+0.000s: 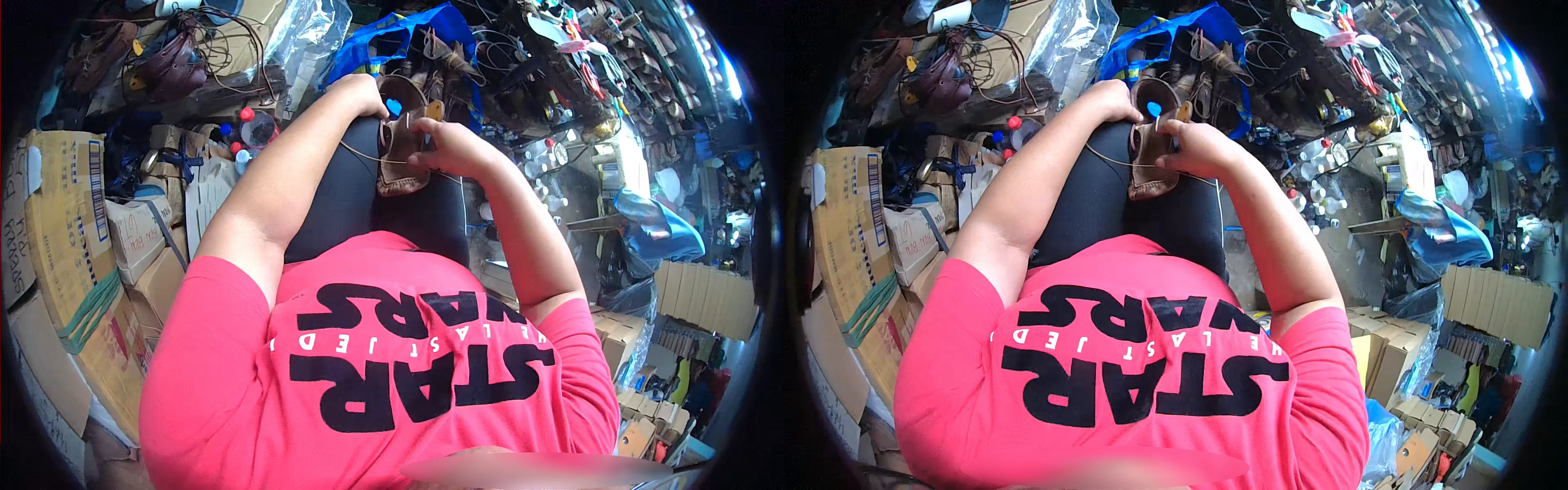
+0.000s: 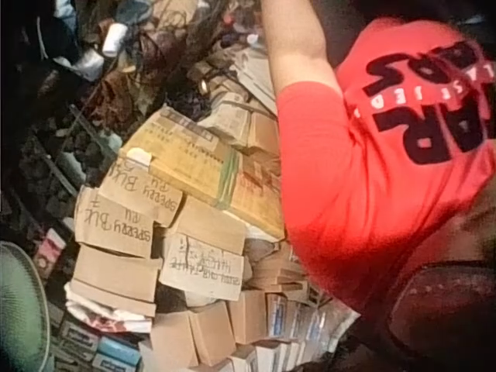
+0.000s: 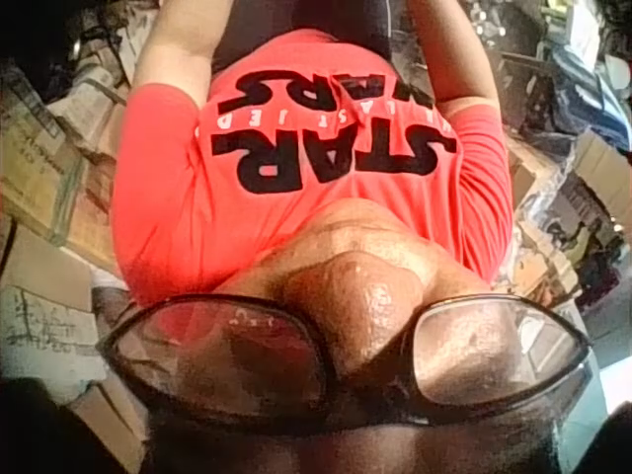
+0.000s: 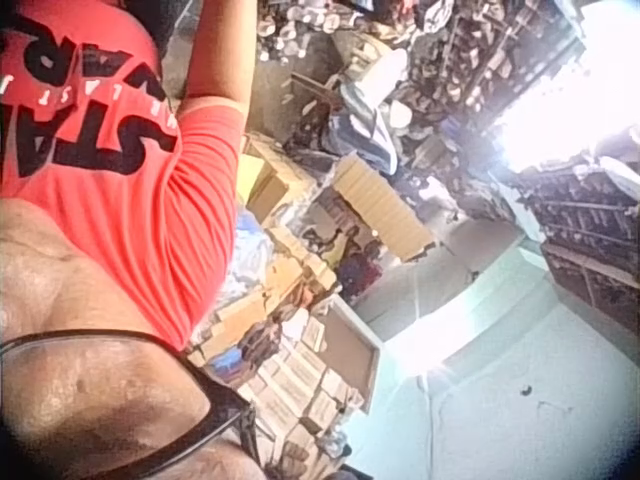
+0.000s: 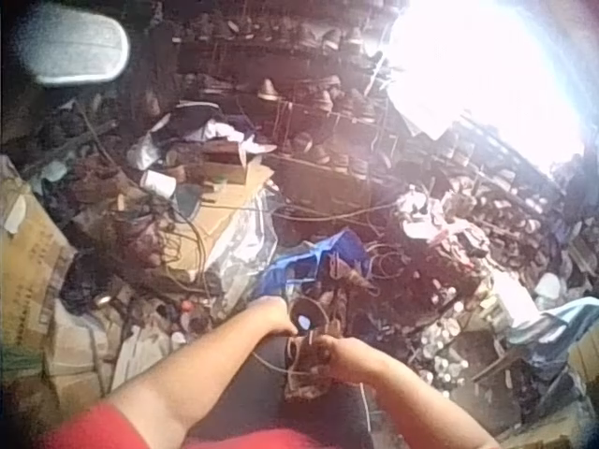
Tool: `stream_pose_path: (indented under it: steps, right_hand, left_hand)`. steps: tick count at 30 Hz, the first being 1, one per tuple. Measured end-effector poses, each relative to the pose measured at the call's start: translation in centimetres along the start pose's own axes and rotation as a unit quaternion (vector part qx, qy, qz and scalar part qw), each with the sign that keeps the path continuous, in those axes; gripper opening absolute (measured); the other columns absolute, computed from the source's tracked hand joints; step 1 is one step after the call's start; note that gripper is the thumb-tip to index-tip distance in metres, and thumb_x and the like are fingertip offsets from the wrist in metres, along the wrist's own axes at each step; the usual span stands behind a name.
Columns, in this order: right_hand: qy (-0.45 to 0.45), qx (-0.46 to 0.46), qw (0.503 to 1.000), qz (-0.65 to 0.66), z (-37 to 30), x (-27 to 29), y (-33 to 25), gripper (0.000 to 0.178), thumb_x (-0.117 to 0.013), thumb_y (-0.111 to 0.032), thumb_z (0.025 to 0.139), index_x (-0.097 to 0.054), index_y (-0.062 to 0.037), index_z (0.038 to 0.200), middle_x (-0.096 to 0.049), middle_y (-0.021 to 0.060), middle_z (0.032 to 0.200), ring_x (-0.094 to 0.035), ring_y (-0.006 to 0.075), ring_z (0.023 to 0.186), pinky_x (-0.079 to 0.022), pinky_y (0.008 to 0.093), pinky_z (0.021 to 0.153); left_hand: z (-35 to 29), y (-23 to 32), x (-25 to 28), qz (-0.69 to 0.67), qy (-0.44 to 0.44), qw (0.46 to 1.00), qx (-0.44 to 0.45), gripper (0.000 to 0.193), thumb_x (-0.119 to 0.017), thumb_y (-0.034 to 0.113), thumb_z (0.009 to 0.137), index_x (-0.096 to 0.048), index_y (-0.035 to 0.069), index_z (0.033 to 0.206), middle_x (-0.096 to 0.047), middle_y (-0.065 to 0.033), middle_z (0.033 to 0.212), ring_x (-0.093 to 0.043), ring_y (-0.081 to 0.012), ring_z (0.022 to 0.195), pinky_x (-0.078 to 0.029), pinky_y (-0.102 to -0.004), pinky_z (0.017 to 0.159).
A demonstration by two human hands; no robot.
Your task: Stitching the upper seam of a leather moccasin-style shoe by hand using a needle and thread.
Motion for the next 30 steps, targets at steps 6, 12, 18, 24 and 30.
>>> stream_pose_path:
  steps: [6,12,18,24,30]
  right_hand:
    - [-0.005,-0.114,0.993,-0.026,-2.6,0.2,-2.0,0.033,-0.072,-0.037,0.077,-0.066,-0.0047,0.076,-0.065,0.0164,0.071,-0.065,0.0352,0.073,-0.051,0.0422,0.066]
    - [0.042,-0.212,0.973,-0.075,-5.3,0.1,-0.1,0.034,-0.069,-0.042,0.08,-0.067,-0.0078,0.079,-0.067,0.0145,0.072,-0.067,0.0322,0.074,-0.052,0.0423,0.067]
    - [0.114,-0.199,0.971,-0.066,-4.7,0.1,0.2,0.035,-0.071,-0.044,0.079,-0.064,-0.0096,0.085,-0.066,0.0121,0.078,-0.067,0.0314,0.075,-0.052,0.0426,0.066]
    - [0.157,-0.098,0.98,-0.074,-6.4,1.5,-0.8,0.039,-0.072,-0.044,0.078,-0.058,-0.0093,0.085,-0.062,0.008,0.08,-0.063,0.0301,0.077,-0.048,0.0431,0.064]
    - [0.01,-0.071,0.989,0.13,-6.6,-0.7,0.1,0.036,-0.064,-0.029,0.086,-0.055,0.0016,0.069,-0.052,0.0208,0.066,-0.055,0.0386,0.064,-0.042,0.0443,0.057]
  left_hand:
    - [0.8,-2.1,-0.6,-0.053,-0.047,0.996,0.052,0.057,-0.079,0.037,0.067,-0.068,0.007,0.114,-0.063,-0.0156,0.123,-0.062,-0.0306,0.111,-0.049,-0.0453,0.093]
    - [-0.8,1.6,0.5,0.059,-0.039,0.997,0.027,0.063,-0.08,0.046,0.063,-0.069,0.007,0.111,-0.065,-0.014,0.12,-0.064,-0.03,0.106,-0.047,-0.0463,0.093]
    - [-1.0,2.7,1.0,0.08,0.13,0.988,0.034,0.052,-0.073,0.028,0.077,-0.053,0.011,0.122,-0.062,-0.015,0.116,-0.062,-0.0334,0.108,-0.048,-0.0462,0.092]
    - [-10.2,9.8,3.1,-0.192,0.175,0.88,-0.398,0.038,-0.072,0.019,0.075,-0.059,0.009,0.11,-0.059,-0.0114,0.109,-0.058,-0.0308,0.106,-0.047,-0.037,0.091]
    - [-8.0,10.1,-0.7,-0.333,0.003,0.89,-0.312,0.041,-0.08,0.021,0.069,-0.057,0.006,0.1,-0.059,-0.0089,0.093,-0.058,-0.0242,0.091,-0.048,-0.0348,0.083]
Point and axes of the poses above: each hand's wrist, its own z-axis towards the middle knuckle, its own x-axis out of the back of the hand, y = z × x, the point moved 9 cm from there along z, towards the middle knuckle
